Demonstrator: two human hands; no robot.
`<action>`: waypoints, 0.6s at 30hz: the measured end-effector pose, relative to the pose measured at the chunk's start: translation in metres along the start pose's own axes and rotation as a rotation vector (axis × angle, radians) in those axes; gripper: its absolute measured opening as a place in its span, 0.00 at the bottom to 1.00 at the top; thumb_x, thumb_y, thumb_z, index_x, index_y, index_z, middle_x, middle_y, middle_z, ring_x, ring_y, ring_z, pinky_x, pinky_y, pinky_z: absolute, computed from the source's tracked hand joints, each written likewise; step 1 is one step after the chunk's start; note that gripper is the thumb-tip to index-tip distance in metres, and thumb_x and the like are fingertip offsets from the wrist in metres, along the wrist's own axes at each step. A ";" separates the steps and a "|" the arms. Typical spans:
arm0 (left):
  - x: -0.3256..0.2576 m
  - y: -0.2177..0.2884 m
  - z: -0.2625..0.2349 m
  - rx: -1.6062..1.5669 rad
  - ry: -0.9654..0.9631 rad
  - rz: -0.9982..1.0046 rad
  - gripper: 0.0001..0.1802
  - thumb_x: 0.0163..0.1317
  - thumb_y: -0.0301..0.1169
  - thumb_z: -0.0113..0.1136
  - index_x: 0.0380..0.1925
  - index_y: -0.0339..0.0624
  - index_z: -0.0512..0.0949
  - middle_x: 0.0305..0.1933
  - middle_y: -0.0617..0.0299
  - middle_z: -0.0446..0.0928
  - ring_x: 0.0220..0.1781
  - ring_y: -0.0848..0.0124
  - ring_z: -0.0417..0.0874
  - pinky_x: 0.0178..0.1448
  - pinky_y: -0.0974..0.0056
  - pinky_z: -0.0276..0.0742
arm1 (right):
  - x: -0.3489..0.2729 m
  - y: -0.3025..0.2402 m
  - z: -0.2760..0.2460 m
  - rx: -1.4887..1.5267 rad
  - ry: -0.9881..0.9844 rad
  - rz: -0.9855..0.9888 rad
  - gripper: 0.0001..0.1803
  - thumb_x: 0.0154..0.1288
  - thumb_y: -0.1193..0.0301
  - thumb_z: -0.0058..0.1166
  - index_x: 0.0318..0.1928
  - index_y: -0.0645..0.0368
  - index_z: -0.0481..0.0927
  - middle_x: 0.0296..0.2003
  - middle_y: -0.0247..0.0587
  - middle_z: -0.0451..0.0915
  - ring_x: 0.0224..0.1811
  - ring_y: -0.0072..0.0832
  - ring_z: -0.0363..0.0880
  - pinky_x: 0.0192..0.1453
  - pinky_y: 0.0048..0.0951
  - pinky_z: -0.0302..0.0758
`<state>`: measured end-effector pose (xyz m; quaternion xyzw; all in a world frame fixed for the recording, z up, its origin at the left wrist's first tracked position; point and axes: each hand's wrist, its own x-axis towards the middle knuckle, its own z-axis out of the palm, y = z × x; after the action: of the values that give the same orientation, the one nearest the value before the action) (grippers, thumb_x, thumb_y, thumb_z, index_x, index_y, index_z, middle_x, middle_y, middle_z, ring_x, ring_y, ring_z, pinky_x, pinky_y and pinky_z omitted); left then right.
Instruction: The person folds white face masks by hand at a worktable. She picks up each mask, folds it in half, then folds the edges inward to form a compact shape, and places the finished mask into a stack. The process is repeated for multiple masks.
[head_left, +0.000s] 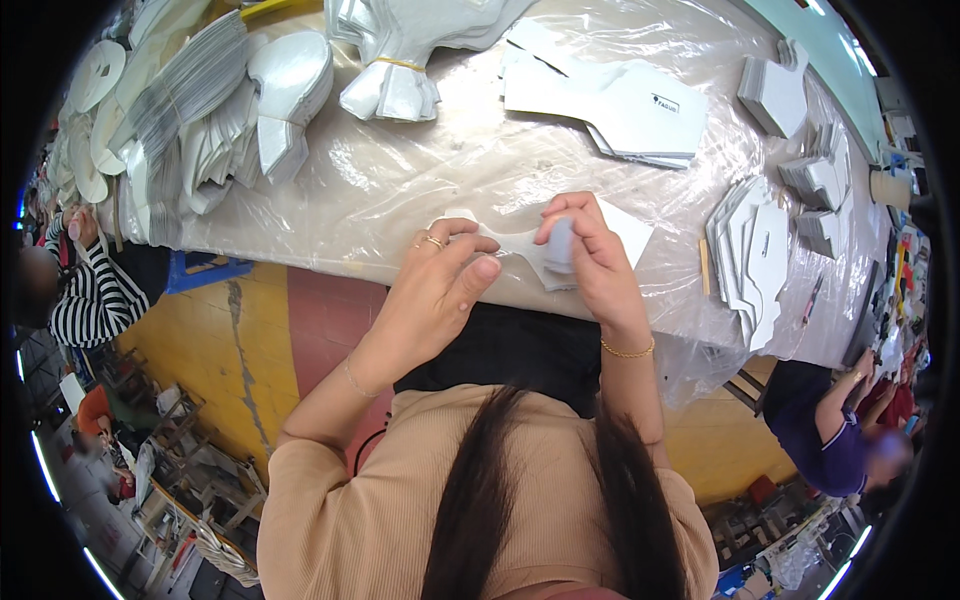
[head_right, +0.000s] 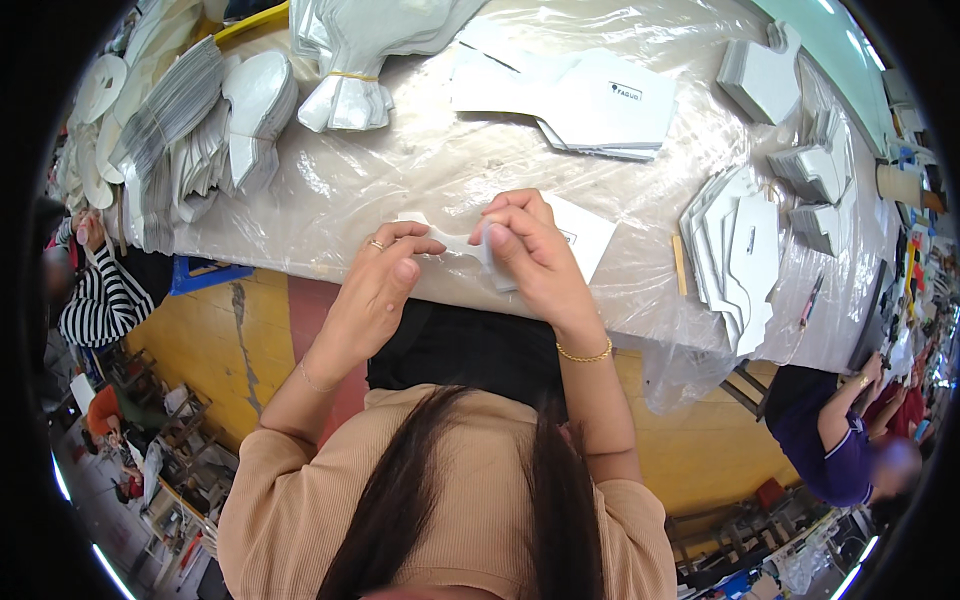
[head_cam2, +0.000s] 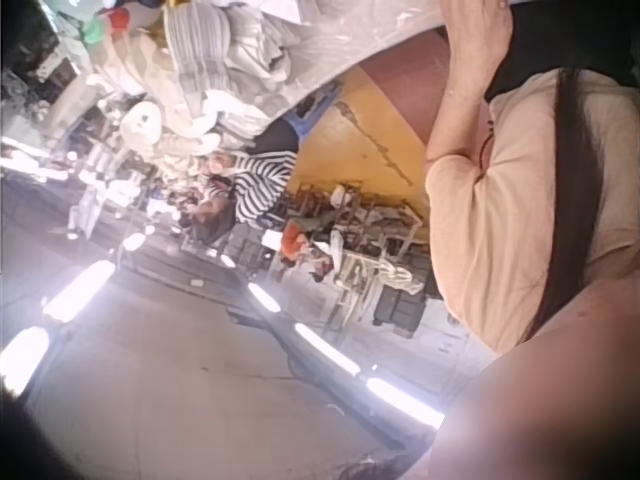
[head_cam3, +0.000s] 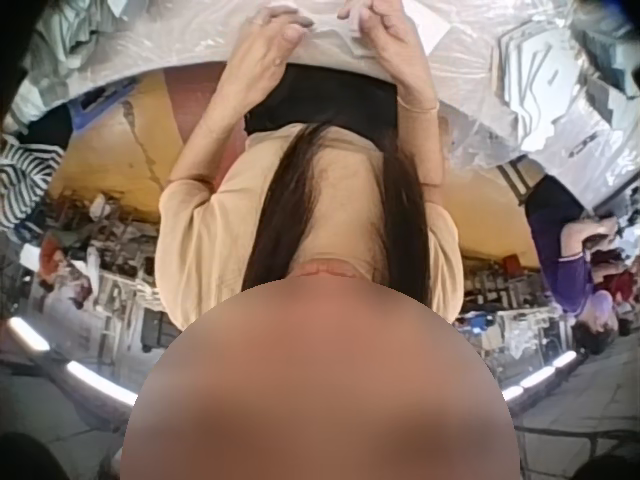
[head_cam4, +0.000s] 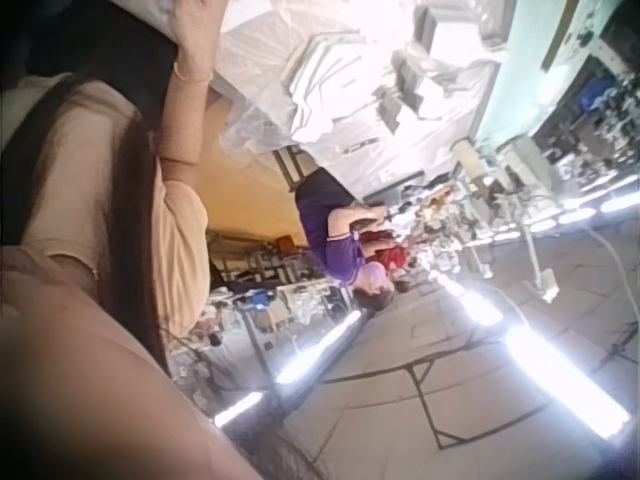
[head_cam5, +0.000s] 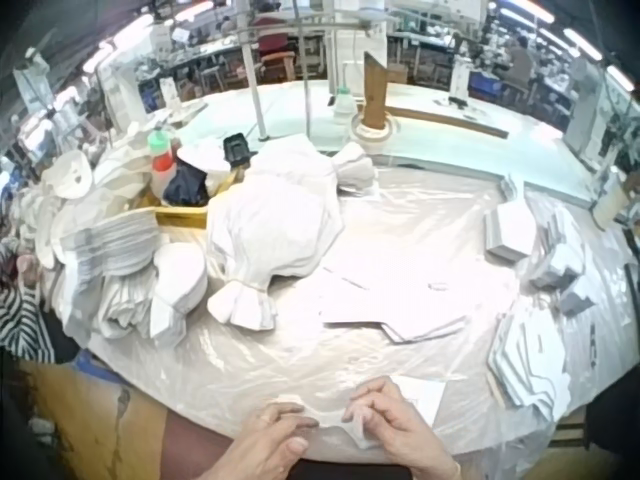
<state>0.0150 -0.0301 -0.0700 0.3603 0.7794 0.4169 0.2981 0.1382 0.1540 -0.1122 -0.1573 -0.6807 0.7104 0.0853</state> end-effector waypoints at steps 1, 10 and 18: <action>-0.001 0.000 0.001 -0.115 -0.018 -0.018 0.32 0.74 0.55 0.47 0.49 0.33 0.78 0.46 0.46 0.77 0.48 0.52 0.77 0.58 0.56 0.72 | 0.003 0.001 0.004 -0.089 0.013 -0.028 0.10 0.75 0.69 0.50 0.40 0.61 0.81 0.49 0.34 0.68 0.53 0.24 0.67 0.59 0.25 0.64; 0.012 -0.009 0.025 -0.367 0.029 -0.146 0.24 0.67 0.47 0.64 0.43 0.33 0.77 0.37 0.55 0.80 0.37 0.70 0.79 0.44 0.65 0.75 | 0.011 -0.004 0.012 -0.459 -0.041 -0.013 0.10 0.73 0.70 0.53 0.47 0.60 0.84 0.46 0.41 0.72 0.50 0.31 0.71 0.57 0.28 0.69; 0.020 -0.012 0.020 -0.406 0.045 -0.310 0.13 0.68 0.34 0.64 0.40 0.33 0.79 0.29 0.63 0.76 0.26 0.79 0.74 0.31 0.70 0.71 | -0.015 -0.011 0.004 -0.535 0.184 -0.068 0.19 0.69 0.77 0.52 0.60 0.58 0.79 0.58 0.46 0.73 0.62 0.41 0.72 0.66 0.38 0.69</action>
<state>0.0151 -0.0097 -0.0931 0.1598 0.7321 0.5220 0.4073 0.1496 0.1462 -0.0995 -0.2150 -0.8383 0.4849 0.1259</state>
